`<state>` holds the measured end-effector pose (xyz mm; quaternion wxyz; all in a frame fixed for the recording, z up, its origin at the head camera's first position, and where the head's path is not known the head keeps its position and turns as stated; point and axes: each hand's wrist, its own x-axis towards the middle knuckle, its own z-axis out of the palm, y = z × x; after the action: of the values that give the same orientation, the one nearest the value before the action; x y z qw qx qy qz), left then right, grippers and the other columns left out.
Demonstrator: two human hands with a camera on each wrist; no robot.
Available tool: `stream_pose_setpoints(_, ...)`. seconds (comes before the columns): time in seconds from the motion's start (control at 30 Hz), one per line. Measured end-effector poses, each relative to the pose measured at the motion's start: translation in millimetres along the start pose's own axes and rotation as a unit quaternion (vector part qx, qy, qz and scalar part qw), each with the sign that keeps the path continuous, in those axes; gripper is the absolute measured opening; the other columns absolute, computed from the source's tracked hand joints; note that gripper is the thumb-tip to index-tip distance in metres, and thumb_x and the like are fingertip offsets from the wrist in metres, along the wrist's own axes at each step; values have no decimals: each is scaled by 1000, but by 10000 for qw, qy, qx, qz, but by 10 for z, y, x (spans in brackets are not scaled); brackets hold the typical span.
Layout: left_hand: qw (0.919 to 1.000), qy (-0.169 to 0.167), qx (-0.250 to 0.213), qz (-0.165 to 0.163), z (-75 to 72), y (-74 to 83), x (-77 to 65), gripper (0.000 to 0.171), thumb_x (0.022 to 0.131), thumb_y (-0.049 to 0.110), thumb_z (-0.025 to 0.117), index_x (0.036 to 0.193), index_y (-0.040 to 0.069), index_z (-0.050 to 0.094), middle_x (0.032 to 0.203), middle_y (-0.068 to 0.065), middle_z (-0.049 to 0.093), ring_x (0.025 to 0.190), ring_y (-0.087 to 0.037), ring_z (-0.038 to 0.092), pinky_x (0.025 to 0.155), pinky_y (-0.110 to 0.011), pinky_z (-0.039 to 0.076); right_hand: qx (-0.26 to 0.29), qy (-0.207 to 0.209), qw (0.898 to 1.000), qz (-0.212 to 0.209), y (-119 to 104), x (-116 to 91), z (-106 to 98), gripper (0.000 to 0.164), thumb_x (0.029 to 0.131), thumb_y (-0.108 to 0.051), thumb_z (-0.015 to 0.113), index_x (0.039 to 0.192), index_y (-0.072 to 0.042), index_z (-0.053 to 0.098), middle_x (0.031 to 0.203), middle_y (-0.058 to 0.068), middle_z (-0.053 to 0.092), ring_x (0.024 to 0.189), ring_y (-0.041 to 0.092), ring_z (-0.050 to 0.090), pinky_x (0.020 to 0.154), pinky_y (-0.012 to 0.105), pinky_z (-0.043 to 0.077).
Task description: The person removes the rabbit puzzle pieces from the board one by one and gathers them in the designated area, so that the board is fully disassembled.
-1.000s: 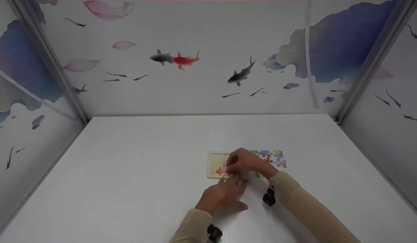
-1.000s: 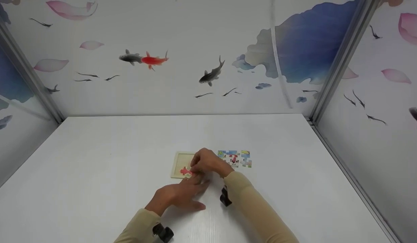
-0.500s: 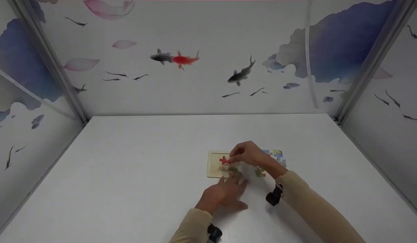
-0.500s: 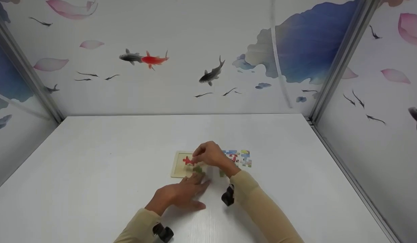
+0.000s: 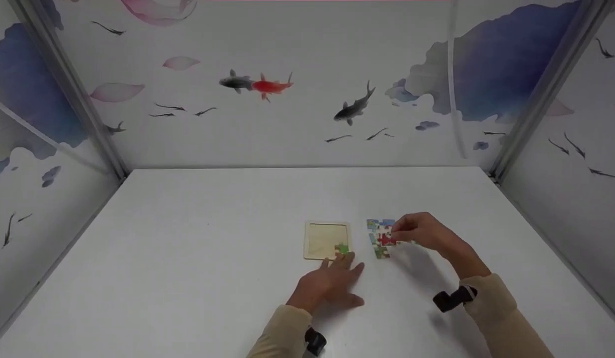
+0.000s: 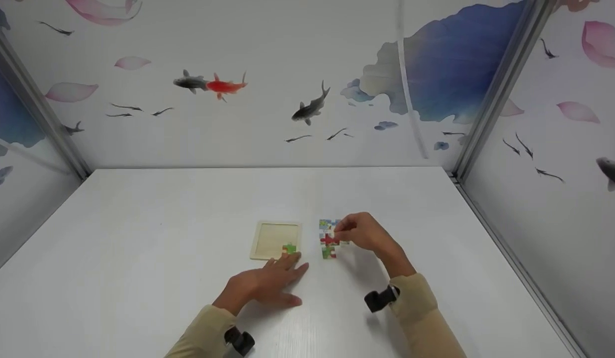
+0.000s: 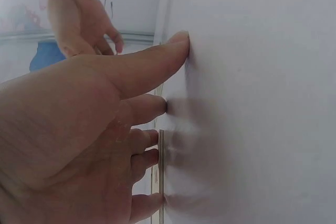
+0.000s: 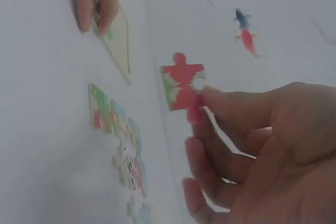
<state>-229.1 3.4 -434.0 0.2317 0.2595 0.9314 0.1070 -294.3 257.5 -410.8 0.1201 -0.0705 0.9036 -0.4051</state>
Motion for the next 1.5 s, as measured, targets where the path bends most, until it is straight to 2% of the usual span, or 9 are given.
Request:
stream_pose_setpoints(0.1, 10000, 11, 28, 65, -8, -2, 5, 77, 96, 49, 62, 160, 29, 25, 171, 2, 10, 159, -18, 9, 128, -44, 14, -201, -63, 9995, 226, 109, -18, -8, 24, 96, -23, 68, 109, -3, 69, 103, 6, 68, 93, 18, 57, 84, 34, 50)
stream_pose_setpoints(0.33, 9999, 128, 0, 64, 12, -41, 5, 77, 95, 49, 64, 159, 30, 27, 171, 2, 12, 159, -18, 10, 128, -42, 14, -386, -60, 9985, 387, 247, 37, -16, 23, 97, -21, 67, 109, -2, 69, 95, 4, 68, 84, 18, 55, 73, 29, 47)
stream_pose_setpoints(0.57, 10000, 47, -30, 26, 31, -25, 6, 77, 94, 50, 64, 159, 32, 27, 171, 4, 12, 159, -17, 11, 128, -42, 15, -373, 47, 9940, 1025, 348, 50, 46, 26, 94, -21, 70, 110, 0, 70, 91, 4, 62, 82, 18, 52, 68, 27, 44)
stream_pose_setpoints(0.83, 10000, 34, -18, 81, 12, -32, 1, 77, 95, 49, 63, 160, 29, 26, 171, 1, 12, 159, -19, 10, 128, -42, 14, -331, 245, 9934, 1068, 331, 70, 88, 23, 92, -19, 72, 108, -2, 72, 98, 9, 63, 87, 20, 53, 69, 25, 45)
stream_pose_setpoints(1.07, 9999, -50, -95, 39, 19, -14, -1, 78, 95, 50, 64, 160, 30, 26, 171, 2, 11, 159, -19, 9, 128, -42, 14, -356, 273, 9936, 1035, 331, 42, 129, 18, 92, -15, 72, 104, -2, 73, 97, 10, 65, 85, 20, 54, 68, 27, 47)
stream_pose_setpoints(1.3, 9999, -28, 78, 125, 8, -16, 13, 77, 96, 49, 63, 160, 27, 26, 171, 0, 13, 159, -18, 11, 128, -43, 15, -463, 249, 9927, 1089, 347, 56, 123, 17, 92, -16, 72, 103, -3, 75, 98, 9, 68, 85, 19, 55, 69, 26, 47)
stream_pose_setpoints(1.5, 9996, -38, -274, 47, -86, -40, -5, 76, 97, 47, 62, 160, 32, 24, 171, 4, 12, 158, -18, 13, 127, -43, 20, -486, 228, 9918, 1164, 324, 69, 94, 21, 92, -20, 73, 106, -4, 75, 102, 10, 67, 88, 20, 55, 71, 28, 47)
